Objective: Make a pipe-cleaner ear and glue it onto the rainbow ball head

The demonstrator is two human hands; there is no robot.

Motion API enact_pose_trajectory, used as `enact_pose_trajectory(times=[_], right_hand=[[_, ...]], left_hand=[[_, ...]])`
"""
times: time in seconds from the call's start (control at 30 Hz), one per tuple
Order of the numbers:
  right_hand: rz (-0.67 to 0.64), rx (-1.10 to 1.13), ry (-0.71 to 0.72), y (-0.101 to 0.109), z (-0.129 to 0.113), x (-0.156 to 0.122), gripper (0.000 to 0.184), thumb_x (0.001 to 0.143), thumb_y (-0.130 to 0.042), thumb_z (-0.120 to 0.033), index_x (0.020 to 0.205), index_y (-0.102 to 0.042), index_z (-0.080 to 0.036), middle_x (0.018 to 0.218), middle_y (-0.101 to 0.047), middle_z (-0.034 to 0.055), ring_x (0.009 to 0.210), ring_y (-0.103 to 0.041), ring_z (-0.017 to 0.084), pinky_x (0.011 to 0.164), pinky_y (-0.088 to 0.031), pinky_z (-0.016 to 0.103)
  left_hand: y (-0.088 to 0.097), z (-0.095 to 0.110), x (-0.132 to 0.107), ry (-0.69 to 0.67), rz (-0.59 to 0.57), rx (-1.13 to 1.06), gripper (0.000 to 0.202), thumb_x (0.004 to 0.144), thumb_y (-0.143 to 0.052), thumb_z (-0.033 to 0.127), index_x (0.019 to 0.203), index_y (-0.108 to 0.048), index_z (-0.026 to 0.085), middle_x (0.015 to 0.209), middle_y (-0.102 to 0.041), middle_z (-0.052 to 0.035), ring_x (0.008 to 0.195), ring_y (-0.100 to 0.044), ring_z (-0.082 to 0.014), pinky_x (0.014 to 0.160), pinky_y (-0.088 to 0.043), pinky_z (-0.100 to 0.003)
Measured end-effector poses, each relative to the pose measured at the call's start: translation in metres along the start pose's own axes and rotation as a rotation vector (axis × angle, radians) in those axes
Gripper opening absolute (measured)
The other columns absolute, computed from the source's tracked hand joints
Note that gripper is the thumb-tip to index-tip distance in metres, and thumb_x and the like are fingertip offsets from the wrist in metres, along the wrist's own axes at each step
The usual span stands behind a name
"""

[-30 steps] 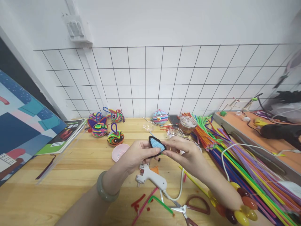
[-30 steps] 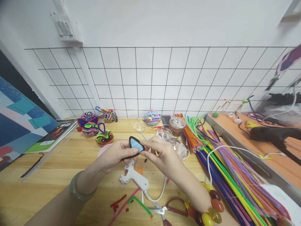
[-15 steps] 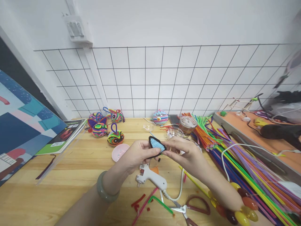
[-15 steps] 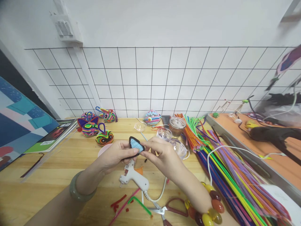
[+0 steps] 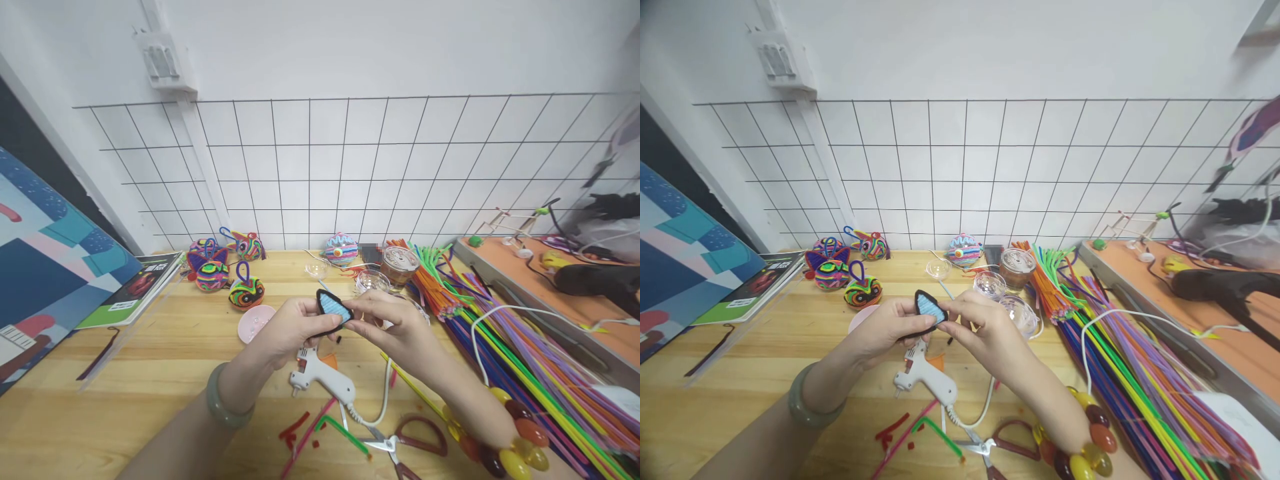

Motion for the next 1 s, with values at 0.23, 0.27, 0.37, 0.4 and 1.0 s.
enact_pose_trajectory(times=[0.23, 0.27, 0.37, 0.4, 1.0], right_hand=[[-0.004, -0.007, -0.006, -0.0009, 0.0005, -0.0001, 0.022, 0.081, -0.062, -0.017, 0.103, -0.066, -0.015, 0.078, -0.063, 0.0059, 0.071, -0.057, 0.017, 0.064, -0.046, 0.03], [-0.004, -0.007, -0.007, -0.001, 0.0008, -0.0004, 0.023, 0.081, -0.062, -0.017, 0.103, -0.066, -0.015, 0.078, -0.063, 0.0058, 0.071, -0.057, 0.017, 0.064, -0.047, 0.03], [-0.005, -0.003, -0.012, -0.0014, 0.0018, -0.0009, 0.023, 0.081, -0.062, -0.018, 0.104, -0.066, -0.016, 0.079, -0.063, 0.0055, 0.071, -0.057, 0.017, 0.064, -0.047, 0.03], [-0.007, -0.002, -0.013, -0.0015, 0.002, -0.001, 0.023, 0.082, -0.062, -0.018, 0.104, -0.065, -0.016, 0.078, -0.063, 0.0053, 0.071, -0.057, 0.016, 0.064, -0.046, 0.03], [-0.005, -0.015, -0.015, -0.0007, 0.0004, 0.0001, 0.022, 0.082, -0.061, -0.02, 0.103, -0.066, -0.02, 0.078, -0.064, 0.0045, 0.07, -0.058, 0.016, 0.063, -0.047, 0.029]], left_hand=[[0.0011, -0.0005, 0.0006, 0.001, 0.006, 0.004, 0.026, 0.068, -0.069, 0.036, 0.08, -0.067, 0.012, 0.056, -0.057, 0.0014, 0.043, -0.036, -0.0038, 0.042, -0.019, -0.02], [0.0012, -0.0006, 0.0006, 0.004, 0.008, 0.004, 0.026, 0.068, -0.069, 0.036, 0.079, -0.067, 0.012, 0.056, -0.057, 0.0015, 0.043, -0.035, -0.0037, 0.042, -0.019, -0.02], [0.0009, -0.0002, 0.0003, 0.004, 0.01, 0.001, 0.028, 0.067, -0.069, 0.037, 0.08, -0.067, 0.013, 0.056, -0.057, 0.0017, 0.042, -0.035, -0.0038, 0.042, -0.019, -0.02], [0.0007, 0.0001, 0.0002, 0.002, 0.009, 0.002, 0.028, 0.067, -0.069, 0.037, 0.081, -0.067, 0.013, 0.056, -0.057, 0.0018, 0.042, -0.035, -0.0039, 0.042, -0.019, -0.02], [-0.0004, 0.0011, 0.0, 0.005, 0.011, -0.002, 0.028, 0.065, -0.069, 0.038, 0.076, -0.066, 0.012, 0.055, -0.057, 0.001, 0.043, -0.036, -0.0044, 0.042, -0.018, -0.021]])
Point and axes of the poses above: each hand's wrist, its own x-axis towards the middle knuckle, its own y-axis out of the back of the hand, z = x × y, the point moved 6 cm from there along x, towards the middle knuckle
